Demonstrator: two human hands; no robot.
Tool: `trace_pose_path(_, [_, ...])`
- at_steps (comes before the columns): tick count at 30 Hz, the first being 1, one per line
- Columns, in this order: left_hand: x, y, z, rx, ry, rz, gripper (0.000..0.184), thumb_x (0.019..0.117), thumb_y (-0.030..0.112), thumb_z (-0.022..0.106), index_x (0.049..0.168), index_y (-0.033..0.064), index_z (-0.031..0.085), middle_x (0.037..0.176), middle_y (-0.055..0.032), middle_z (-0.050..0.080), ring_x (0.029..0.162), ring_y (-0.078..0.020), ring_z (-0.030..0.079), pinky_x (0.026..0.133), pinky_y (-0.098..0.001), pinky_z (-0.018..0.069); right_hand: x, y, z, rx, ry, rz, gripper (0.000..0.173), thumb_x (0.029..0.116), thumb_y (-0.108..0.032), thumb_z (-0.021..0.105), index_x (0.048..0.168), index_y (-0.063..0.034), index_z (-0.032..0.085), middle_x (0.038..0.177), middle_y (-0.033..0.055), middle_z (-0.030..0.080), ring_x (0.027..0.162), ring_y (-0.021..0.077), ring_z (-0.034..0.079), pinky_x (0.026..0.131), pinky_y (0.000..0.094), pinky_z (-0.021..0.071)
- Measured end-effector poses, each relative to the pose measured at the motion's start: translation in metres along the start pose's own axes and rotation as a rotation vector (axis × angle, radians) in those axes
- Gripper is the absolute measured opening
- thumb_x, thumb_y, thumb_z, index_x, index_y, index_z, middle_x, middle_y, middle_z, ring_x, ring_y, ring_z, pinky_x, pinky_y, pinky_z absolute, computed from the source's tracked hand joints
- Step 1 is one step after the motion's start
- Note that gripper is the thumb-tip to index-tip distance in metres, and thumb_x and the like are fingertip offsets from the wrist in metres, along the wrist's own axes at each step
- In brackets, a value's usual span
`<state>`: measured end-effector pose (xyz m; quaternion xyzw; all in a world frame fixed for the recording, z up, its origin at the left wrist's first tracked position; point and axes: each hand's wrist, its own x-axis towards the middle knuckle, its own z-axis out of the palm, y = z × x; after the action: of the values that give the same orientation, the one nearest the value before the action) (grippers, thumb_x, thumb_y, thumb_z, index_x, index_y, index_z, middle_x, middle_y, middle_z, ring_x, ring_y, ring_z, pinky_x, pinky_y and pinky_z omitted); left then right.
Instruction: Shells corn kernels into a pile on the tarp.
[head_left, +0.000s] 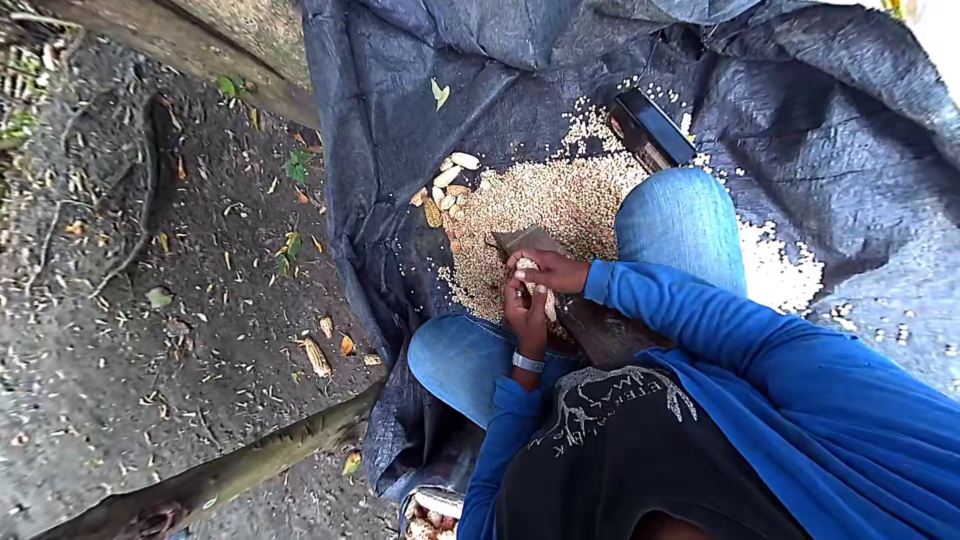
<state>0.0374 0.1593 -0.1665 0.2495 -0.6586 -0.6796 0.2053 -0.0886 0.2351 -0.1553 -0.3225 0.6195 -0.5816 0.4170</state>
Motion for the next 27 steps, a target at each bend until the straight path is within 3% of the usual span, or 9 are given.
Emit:
trace_pose_path(2, [-0.002, -0.005, -0.001, -0.013, 0.013, -0.007, 0.040, 0.0923, 0.005, 0.061, 0.128, -0.0088, 0.049, 0.100, -0.0100, 0.065, 0.083, -0.0117, 0.067, 0.077, -0.0299, 0.0603, 0.001, 0.006, 0.004, -0.075, 0.047, -0.018, 0.028, 0.1077, -0.021, 0.052, 0.126, -0.0030, 0.062, 0.099, 0.0189, 0.071, 0.083, 0.0299, 0.070, 0.077, 0.0513, 0.0581])
trace_pose_path(5, [-0.004, -0.004, 0.000, -0.052, 0.005, -0.015, 0.045, 0.0916, 0.006, 0.064, 0.131, -0.0087, 0.048, 0.103, -0.0124, 0.067, 0.082, -0.0141, 0.069, 0.075, -0.0319, 0.0617, 0.006, 0.012, 0.004, -0.055, 0.108, -0.109, 0.032, 0.1096, -0.017, 0.044, 0.111, 0.0015, 0.069, 0.097, 0.0152, 0.071, 0.087, 0.0229, 0.069, 0.085, 0.0445, 0.0568])
trace_pose_path(7, [-0.004, -0.005, 0.001, -0.071, -0.005, -0.023, 0.048, 0.0909, 0.006, 0.065, 0.133, -0.0084, 0.046, 0.103, -0.0132, 0.067, 0.078, -0.0153, 0.069, 0.071, -0.0329, 0.0623, 0.009, 0.012, 0.003, -0.024, 0.126, -0.123, 0.036, 0.1109, -0.018, 0.041, 0.103, 0.0009, 0.070, 0.088, 0.0117, 0.070, 0.080, 0.0181, 0.068, 0.080, 0.0396, 0.0569])
trace_pose_path(11, [0.001, -0.010, -0.004, -0.136, -0.033, -0.080, 0.056, 0.0919, 0.013, 0.065, 0.141, -0.0028, 0.041, 0.109, -0.0140, 0.065, 0.078, -0.0176, 0.069, 0.070, -0.0350, 0.0623, 0.005, 0.006, 0.000, 0.032, 0.054, -0.030, 0.039, 0.1126, -0.023, 0.036, 0.111, -0.0011, 0.069, 0.097, 0.0124, 0.071, 0.087, 0.0188, 0.068, 0.084, 0.0407, 0.0567])
trace_pose_path(13, [0.003, -0.009, -0.006, -0.177, -0.061, -0.112, 0.064, 0.0943, 0.021, 0.062, 0.150, 0.0021, 0.036, 0.110, -0.0138, 0.066, 0.077, -0.0181, 0.069, 0.070, -0.0350, 0.0621, 0.004, 0.005, 0.000, 0.132, 0.047, 0.067, 0.043, 0.1130, -0.027, 0.034, 0.111, -0.0028, 0.069, 0.089, 0.0112, 0.069, 0.072, 0.0169, 0.065, 0.066, 0.0365, 0.0560])
trace_pose_path(15, [0.005, -0.007, -0.006, -0.220, -0.079, -0.135, 0.065, 0.0953, 0.025, 0.061, 0.152, 0.0049, 0.036, 0.100, -0.0134, 0.068, 0.072, -0.0175, 0.068, 0.067, -0.0324, 0.0611, 0.004, 0.004, 0.002, 0.324, 0.057, 0.165, 0.046, 0.1127, -0.032, 0.033, 0.110, -0.0049, 0.070, 0.078, 0.0087, 0.066, 0.056, 0.0129, 0.058, 0.049, 0.0295, 0.0497])
trace_pose_path(17, [0.006, -0.006, -0.006, -0.234, -0.092, -0.135, 0.056, 0.0958, 0.025, 0.061, 0.145, 0.0054, 0.041, 0.092, -0.0136, 0.067, 0.069, -0.0179, 0.067, 0.064, -0.0311, 0.0599, 0.005, 0.004, 0.003, 0.551, 0.072, 0.257, 0.050, 0.1118, -0.038, 0.030, 0.111, -0.0081, 0.071, 0.077, 0.0075, 0.067, 0.054, 0.0131, 0.060, 0.045, 0.0288, 0.0495])
trace_pose_path(22, [0.008, -0.008, -0.004, -0.179, -0.086, -0.116, 0.054, 0.0977, 0.024, 0.057, 0.146, 0.0061, 0.041, 0.094, -0.0139, 0.067, 0.068, -0.0178, 0.067, 0.058, -0.0299, 0.0587, 0.008, 0.008, -0.001, 0.794, 0.075, 0.320, 0.054, 0.1110, -0.043, 0.023, 0.118, -0.0106, 0.066, 0.097, 0.0063, 0.074, 0.070, 0.0142, 0.069, 0.055, 0.0302, 0.0563])
trace_pose_path(27, [0.009, -0.006, -0.006, -0.246, -0.042, -0.174, 0.044, 0.1024, 0.025, 0.042, 0.143, 0.0084, 0.044, 0.089, -0.0124, 0.068, 0.066, -0.0179, 0.067, 0.056, -0.0302, 0.0587, 0.004, 0.008, 0.004, 0.568, 0.130, 0.146, 0.037, 0.1099, -0.021, 0.036, 0.123, -0.0042, 0.066, 0.108, 0.0082, 0.072, 0.085, 0.0129, 0.068, 0.077, 0.0310, 0.0582])
